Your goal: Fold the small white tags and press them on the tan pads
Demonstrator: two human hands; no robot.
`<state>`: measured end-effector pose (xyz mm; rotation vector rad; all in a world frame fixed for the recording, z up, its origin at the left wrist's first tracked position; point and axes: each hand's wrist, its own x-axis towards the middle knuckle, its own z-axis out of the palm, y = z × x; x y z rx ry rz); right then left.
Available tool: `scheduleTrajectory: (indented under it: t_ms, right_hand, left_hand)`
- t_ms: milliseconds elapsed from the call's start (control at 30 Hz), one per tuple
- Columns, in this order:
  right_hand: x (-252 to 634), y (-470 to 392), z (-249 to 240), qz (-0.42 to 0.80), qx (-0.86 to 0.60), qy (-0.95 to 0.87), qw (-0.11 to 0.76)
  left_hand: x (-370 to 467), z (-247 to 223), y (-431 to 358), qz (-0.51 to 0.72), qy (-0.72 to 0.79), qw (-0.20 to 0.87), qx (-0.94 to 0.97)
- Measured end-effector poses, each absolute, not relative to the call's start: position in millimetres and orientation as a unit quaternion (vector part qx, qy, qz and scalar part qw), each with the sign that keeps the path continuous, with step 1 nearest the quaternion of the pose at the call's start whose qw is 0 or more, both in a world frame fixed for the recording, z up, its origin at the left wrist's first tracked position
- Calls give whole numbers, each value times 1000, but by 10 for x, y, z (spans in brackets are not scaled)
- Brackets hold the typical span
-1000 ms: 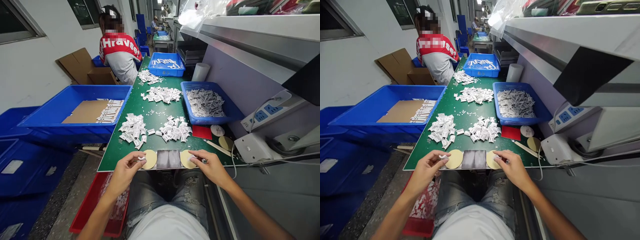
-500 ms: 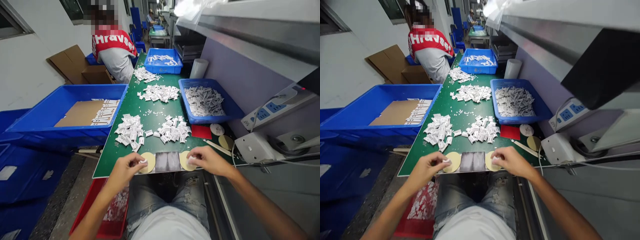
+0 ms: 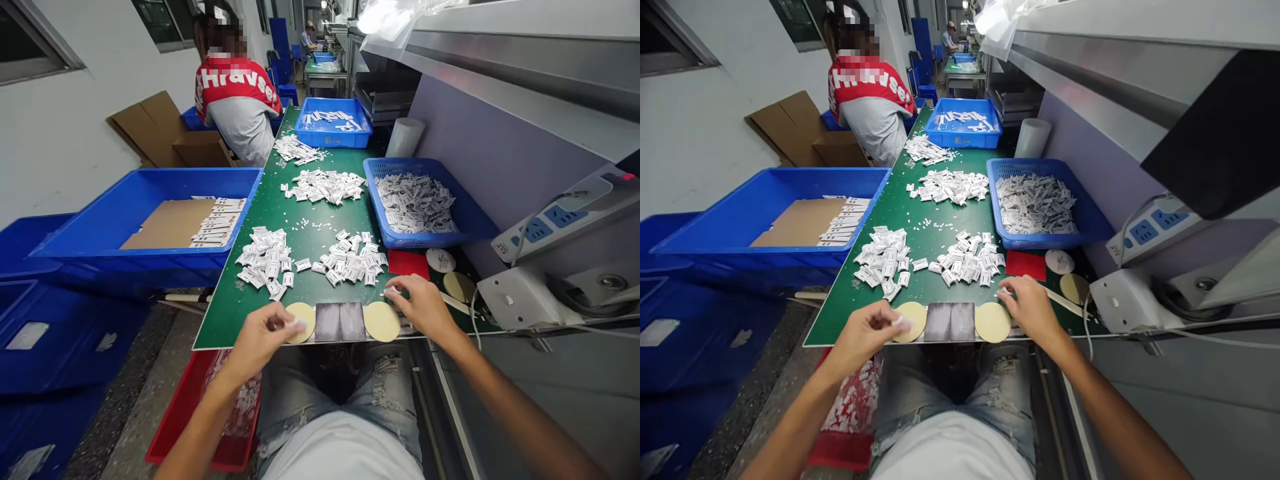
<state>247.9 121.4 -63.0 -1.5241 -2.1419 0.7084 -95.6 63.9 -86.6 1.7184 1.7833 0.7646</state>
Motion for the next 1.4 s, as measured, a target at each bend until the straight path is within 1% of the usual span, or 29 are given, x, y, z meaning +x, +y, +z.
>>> scheduleTrajectory:
  t_ms: [33, 100, 167, 233, 300, 367, 433, 533, 633, 733, 800, 900, 1033, 1100, 1133, 1200, 1267, 1300, 1333, 1400]
  right_hand:
    - [2496, 1203, -643, 258, -545, -771, 206]
    - [2522, 1186, -668, 249, -543, -776, 204]
    - [2509, 1185, -679, 198, -568, -762, 240]
    - [2428, 1224, -669, 177, -574, -749, 280]
    - [2276, 1320, -648, 215, -532, -767, 288]
    - [2091, 1477, -632, 231, -482, -796, 286]
    - [1929, 1663, -632, 205, -455, -817, 289]
    - [1793, 1887, -653, 149, -460, -826, 292]
    - [1673, 1966, -671, 110, -469, -827, 290]
    - [1384, 1985, -680, 116, -420, -864, 253]
    - [1111, 2018, -691, 140, -380, -886, 227]
    - [772, 2102, -703, 171, -360, -892, 212]
    - [757, 2125, -622, 234, -376, -864, 239]
    - [918, 2022, -531, 273, -388, -841, 260]
    - [1018, 1935, -483, 321, -394, -815, 281]
    - [1225, 1699, -409, 471, -401, -713, 330]
    - [1420, 1414, -387, 608, -406, -576, 367]
    - [1512, 1270, -399, 637, -415, -533, 372]
    - [1602, 1135, -425, 629, -436, -528, 369]
    - [1781, 915, -508, 533, -487, -596, 351]
  left_hand:
    - [-956, -858, 616, 268, 661, 270, 647]
    - [-930, -815, 590, 251, 689, 204, 648]
    - [-841, -738, 634, 256, 700, 153, 649]
    - [-673, -652, 795, 273, 653, 196, 678]
    - [-449, -586, 1063, 289, 597, 252, 705]
    - [-238, -549, 1367, 287, 585, 236, 721]
    - [-122, -528, 1597, 285, 595, 200, 725]
    - [-223, -506, 1660, 284, 628, 144, 709]
    - [-524, -520, 1461, 269, 691, 99, 664]
    - [-706, -582, 1271, 217, 748, 94, 619]
    - [-705, -624, 1232, 205, 757, 111, 610]
    - [-673, -627, 1250, 239, 751, 139, 600]
    - [-819, -561, 1152, 314, 727, 208, 574]
    - [-930, -568, 1008, 370, 698, 282, 545]
    - [-973, -587, 921, 414, 674, 336, 512]
    - [-1019, -645, 739, 507, 611, 445, 414]
    - [-1020, -708, 573, 558, 563, 507, 339]
    - [-1011, -734, 504, 559, 565, 506, 335]
    - [-999, -754, 447, 552, 577, 490, 349]
    - [-972, -780, 374, 524, 617, 422, 408]
